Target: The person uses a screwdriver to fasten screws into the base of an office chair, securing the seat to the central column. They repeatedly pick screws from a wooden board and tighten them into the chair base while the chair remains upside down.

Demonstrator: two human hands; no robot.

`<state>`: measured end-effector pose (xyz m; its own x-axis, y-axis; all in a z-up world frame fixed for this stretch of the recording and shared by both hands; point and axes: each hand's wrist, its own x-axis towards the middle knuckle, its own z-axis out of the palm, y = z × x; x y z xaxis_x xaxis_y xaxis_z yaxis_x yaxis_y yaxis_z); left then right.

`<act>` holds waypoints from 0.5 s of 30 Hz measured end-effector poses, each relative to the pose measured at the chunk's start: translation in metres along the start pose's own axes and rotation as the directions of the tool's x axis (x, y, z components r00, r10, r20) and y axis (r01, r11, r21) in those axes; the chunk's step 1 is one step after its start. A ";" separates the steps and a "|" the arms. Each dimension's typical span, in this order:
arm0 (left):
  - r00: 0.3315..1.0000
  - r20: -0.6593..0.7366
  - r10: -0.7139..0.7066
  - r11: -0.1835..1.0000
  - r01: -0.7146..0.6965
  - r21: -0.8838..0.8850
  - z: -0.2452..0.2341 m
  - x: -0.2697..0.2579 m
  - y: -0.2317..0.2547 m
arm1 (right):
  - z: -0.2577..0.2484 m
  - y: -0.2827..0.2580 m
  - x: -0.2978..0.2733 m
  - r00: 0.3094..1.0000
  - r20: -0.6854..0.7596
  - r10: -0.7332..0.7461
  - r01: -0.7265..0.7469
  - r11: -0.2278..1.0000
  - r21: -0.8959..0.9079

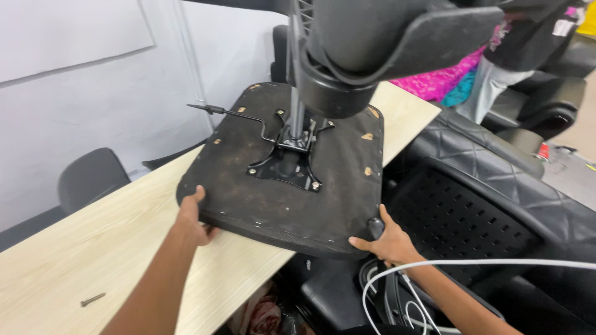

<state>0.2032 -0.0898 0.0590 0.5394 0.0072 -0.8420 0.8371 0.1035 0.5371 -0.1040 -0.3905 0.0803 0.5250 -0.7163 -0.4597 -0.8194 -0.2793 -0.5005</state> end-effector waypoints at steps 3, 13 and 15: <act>0.999 -0.049 0.016 0.997 -0.012 0.075 0.007 -0.001 0.005 | 0.012 0.008 -0.013 0.900 -0.206 -0.385 0.376 0.923 -0.083; 0.994 -0.028 0.105 0.994 -0.105 -0.019 0.002 0.026 -0.027 | 0.005 -0.005 -0.021 0.899 -0.310 -0.308 0.351 0.932 0.093; 0.994 -0.026 0.110 0.993 -0.111 -0.035 0.002 0.021 -0.047 | -0.007 -0.007 -0.012 0.916 -0.326 -0.233 0.271 0.960 0.076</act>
<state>0.1754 -0.0962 0.0163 0.6259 0.0443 -0.7787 0.7682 0.1373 0.6253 -0.1067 -0.3842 0.0944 0.5970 -0.7996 -0.0656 -0.6266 -0.4137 -0.6605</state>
